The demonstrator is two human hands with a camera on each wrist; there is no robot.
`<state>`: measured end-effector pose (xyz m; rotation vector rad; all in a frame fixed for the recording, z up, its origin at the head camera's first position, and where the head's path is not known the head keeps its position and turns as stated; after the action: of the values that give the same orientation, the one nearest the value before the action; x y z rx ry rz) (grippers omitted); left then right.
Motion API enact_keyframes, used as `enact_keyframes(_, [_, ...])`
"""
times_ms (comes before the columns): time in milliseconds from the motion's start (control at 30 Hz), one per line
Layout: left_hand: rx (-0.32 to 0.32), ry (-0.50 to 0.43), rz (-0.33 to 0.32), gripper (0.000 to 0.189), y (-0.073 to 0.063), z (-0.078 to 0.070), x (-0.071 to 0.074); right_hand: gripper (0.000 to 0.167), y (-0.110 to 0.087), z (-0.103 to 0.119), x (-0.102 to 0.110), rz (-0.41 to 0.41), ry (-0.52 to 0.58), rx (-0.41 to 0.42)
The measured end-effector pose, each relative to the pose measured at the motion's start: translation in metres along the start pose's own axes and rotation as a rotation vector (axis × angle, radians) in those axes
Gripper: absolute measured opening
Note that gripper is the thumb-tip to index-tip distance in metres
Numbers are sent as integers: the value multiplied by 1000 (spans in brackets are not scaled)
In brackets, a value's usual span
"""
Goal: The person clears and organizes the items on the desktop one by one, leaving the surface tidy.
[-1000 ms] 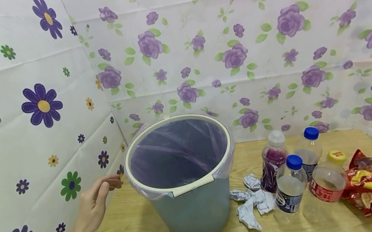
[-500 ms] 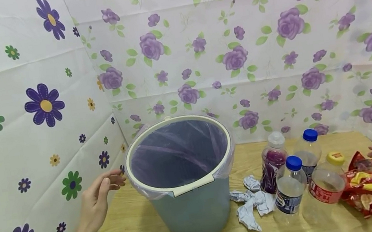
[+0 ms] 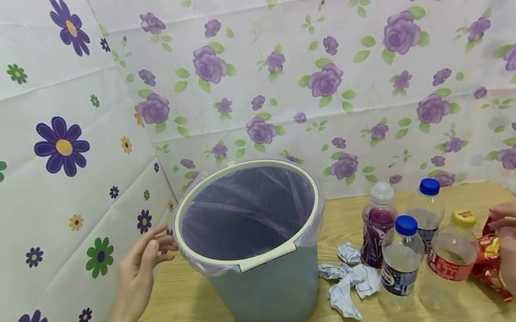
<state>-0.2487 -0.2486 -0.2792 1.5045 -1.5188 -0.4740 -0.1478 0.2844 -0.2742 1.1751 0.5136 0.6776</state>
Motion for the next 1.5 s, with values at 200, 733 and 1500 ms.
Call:
enact_keyframes(200, [138,24,32,36,1,4,-5,42,-2,25,-14,48,19,67])
enact_keyframes(733, [345,-80,66,48,5,8,-17,42,-29,47,-59,378,165,182])
enact_keyframes(1500, [498,-178,24,58,2,18,-20,53,-128,23,-139,1026,-44,138])
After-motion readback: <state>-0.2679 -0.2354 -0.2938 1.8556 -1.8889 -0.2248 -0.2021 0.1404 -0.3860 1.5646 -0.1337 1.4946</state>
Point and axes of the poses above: each hand's wrist, its own y-axis towards the middle knuckle, its own x-axis out of the back of the hand, z = x × y, the point moved 8 cm from there along y, towards the middle knuckle, and after that the axes turned 13 degrees about -x, right-handed, at the moved point
